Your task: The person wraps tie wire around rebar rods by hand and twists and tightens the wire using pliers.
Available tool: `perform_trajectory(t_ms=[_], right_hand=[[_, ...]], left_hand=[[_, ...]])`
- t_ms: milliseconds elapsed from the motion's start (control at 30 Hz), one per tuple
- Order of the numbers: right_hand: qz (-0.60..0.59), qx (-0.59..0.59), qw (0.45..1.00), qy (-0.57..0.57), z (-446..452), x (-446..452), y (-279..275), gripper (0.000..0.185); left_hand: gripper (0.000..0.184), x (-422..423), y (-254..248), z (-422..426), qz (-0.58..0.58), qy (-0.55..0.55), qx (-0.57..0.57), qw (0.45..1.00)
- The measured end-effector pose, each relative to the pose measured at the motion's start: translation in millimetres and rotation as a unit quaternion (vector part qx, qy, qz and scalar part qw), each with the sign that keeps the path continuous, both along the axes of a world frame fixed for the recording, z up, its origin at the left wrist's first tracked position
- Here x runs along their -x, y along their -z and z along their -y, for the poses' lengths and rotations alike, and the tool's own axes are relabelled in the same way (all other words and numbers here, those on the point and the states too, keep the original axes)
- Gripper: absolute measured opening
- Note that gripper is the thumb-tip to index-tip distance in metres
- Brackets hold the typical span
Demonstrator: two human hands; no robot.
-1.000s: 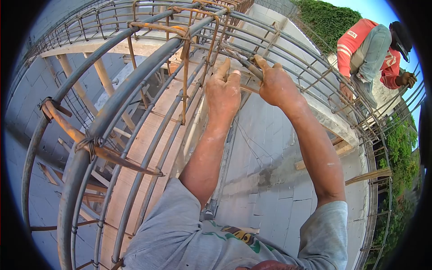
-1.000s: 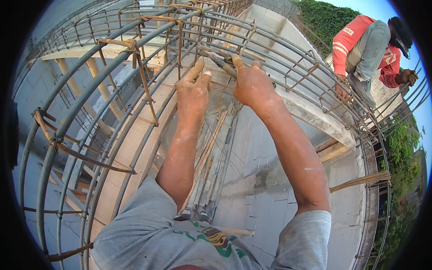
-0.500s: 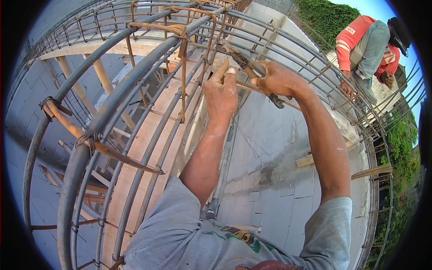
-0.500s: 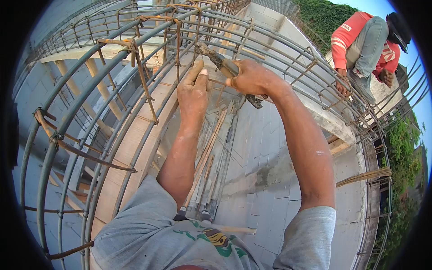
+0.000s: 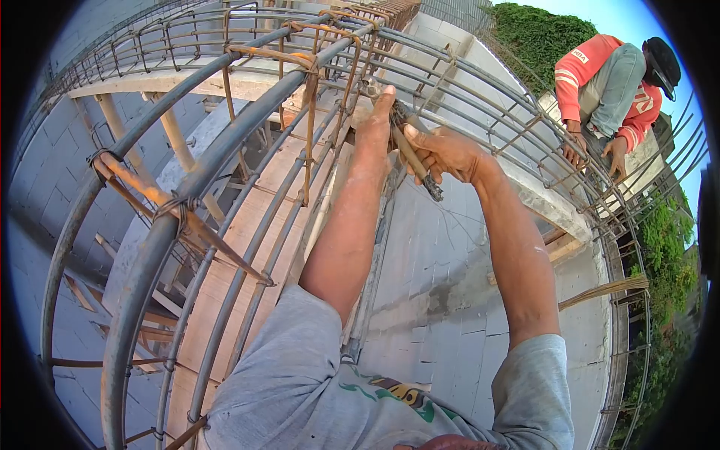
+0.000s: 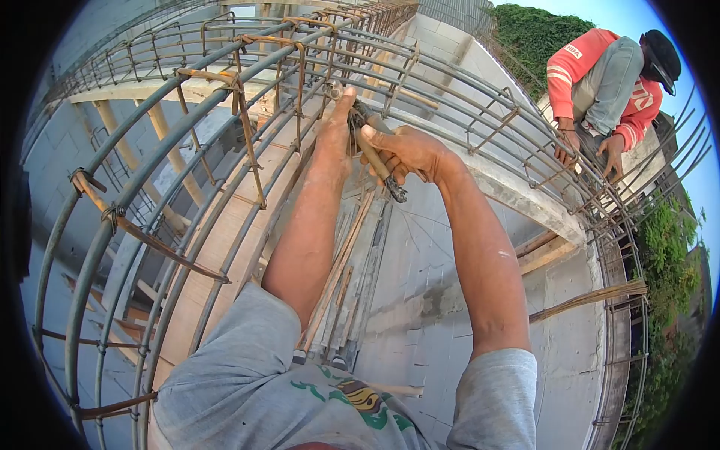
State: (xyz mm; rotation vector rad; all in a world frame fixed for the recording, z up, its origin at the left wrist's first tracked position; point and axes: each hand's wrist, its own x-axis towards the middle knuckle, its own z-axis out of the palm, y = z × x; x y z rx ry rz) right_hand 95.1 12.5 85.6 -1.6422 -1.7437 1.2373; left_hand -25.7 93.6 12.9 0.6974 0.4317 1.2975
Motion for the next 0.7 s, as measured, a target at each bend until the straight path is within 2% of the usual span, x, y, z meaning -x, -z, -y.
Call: perform_trajectory(t_ms=[67, 200, 367, 467, 700], right_hand=[[-0.026, 0.003, 0.999, 0.025, -3, -3, 12, 0.065], [-0.034, -0.005, 0.998, 0.052, -6, -2, 20, 0.059], [0.006, -0.038, 0.996, 0.078, -4, 0, 5, 0.06], [0.045, -0.047, 0.997, 0.048, -15, -14, 3, 0.074], [0.078, -0.061, 0.995, 0.019, -18, -20, -5, 0.073]], left_hand=[[0.044, -7, 1, -1, 0.109, 0.063, -0.001, 0.992], [0.042, -3, 4, 1, 0.168, 0.129, -0.041, 0.977], [0.045, -8, 10, -4, 0.187, 0.128, -0.051, 0.973], [0.047, -10, 11, -5, 0.202, 0.139, -0.053, 0.968], [0.051, -7, 9, 4, 0.22, 0.151, -0.073, 0.961]])
